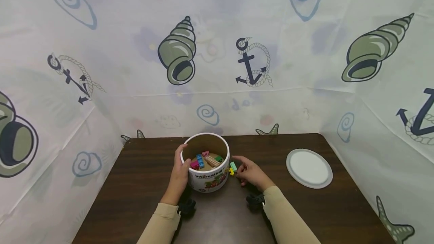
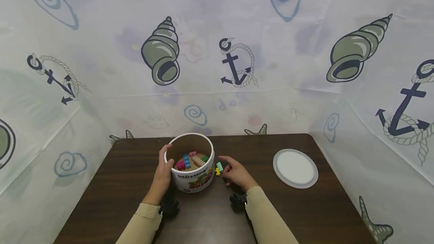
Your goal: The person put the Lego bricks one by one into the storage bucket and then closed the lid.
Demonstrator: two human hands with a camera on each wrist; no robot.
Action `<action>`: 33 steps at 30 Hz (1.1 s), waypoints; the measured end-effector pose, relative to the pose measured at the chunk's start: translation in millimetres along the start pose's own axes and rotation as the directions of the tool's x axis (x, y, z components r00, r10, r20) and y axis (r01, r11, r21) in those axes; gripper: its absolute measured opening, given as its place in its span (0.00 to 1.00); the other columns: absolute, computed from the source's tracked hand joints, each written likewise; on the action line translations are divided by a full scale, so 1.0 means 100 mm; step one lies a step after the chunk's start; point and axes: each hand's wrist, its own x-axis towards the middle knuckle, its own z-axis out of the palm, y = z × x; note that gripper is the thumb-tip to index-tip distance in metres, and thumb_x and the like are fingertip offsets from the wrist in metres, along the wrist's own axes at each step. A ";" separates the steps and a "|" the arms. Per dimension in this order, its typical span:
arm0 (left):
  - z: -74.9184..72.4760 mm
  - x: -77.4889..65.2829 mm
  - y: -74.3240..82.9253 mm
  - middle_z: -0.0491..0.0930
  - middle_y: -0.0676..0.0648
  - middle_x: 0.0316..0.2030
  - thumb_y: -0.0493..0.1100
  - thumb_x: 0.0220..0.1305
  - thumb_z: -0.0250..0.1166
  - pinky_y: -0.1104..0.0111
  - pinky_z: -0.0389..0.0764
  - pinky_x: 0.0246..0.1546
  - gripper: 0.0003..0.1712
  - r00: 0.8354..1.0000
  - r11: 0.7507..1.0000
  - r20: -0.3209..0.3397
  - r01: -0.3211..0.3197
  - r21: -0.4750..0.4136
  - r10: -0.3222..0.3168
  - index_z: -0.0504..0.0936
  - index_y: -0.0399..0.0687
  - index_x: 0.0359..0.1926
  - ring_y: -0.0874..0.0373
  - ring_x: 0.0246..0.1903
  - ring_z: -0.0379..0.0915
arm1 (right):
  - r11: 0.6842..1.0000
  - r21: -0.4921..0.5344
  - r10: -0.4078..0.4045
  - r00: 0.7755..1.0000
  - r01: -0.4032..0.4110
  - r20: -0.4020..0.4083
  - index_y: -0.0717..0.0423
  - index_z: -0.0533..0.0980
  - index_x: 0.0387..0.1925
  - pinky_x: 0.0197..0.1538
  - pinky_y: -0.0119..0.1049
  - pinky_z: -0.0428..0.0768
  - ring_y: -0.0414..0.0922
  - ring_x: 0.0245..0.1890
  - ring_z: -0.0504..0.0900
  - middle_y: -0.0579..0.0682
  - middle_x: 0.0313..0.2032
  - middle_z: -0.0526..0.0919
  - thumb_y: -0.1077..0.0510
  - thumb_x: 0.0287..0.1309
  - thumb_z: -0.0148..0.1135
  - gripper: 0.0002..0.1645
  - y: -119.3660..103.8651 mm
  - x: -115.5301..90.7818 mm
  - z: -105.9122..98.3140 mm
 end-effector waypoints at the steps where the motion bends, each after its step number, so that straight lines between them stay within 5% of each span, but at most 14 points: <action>1: 0.00 0.01 0.00 0.56 0.45 0.83 0.60 0.81 0.55 0.30 0.56 0.79 0.37 1.000 1.000 -0.001 0.003 0.008 -0.003 0.56 0.66 0.83 0.37 0.80 0.58 | 1.000 -0.006 0.001 1.000 -0.001 0.001 0.37 0.70 0.79 0.32 0.43 0.88 0.48 0.31 0.81 0.59 0.40 0.82 0.67 0.69 0.67 0.42 0.00 0.01 0.00; 13: -0.01 0.00 0.01 0.55 0.45 0.83 0.60 0.81 0.53 0.26 0.55 0.78 0.35 0.999 0.998 -0.006 0.047 0.029 -0.047 0.55 0.69 0.83 0.34 0.80 0.57 | 0.988 -0.155 -0.001 1.000 0.001 -0.001 0.37 0.76 0.74 0.22 0.39 0.81 0.44 0.19 0.75 0.53 0.34 0.82 0.59 0.71 0.71 0.33 -0.05 0.05 -0.03; 20: 0.00 0.03 0.02 0.55 0.44 0.83 0.59 0.81 0.53 0.27 0.55 0.78 0.35 0.999 0.999 0.006 0.039 0.014 -0.039 0.54 0.69 0.83 0.34 0.80 0.57 | 0.998 -0.060 0.034 0.998 -0.037 -0.050 0.49 0.77 0.61 0.21 0.37 0.78 0.45 0.21 0.79 0.51 0.34 0.83 0.52 0.68 0.75 0.24 0.01 0.09 -0.07; 33: 0.00 0.02 0.02 0.55 0.44 0.83 0.56 0.82 0.54 0.29 0.57 0.79 0.35 1.000 1.000 0.009 0.027 -0.010 -0.026 0.55 0.66 0.83 0.34 0.79 0.58 | 0.999 -0.001 0.042 0.994 -0.042 -0.103 0.53 0.78 0.61 0.28 0.37 0.75 0.44 0.23 0.73 0.50 0.34 0.82 0.49 0.68 0.76 0.26 0.03 0.06 -0.03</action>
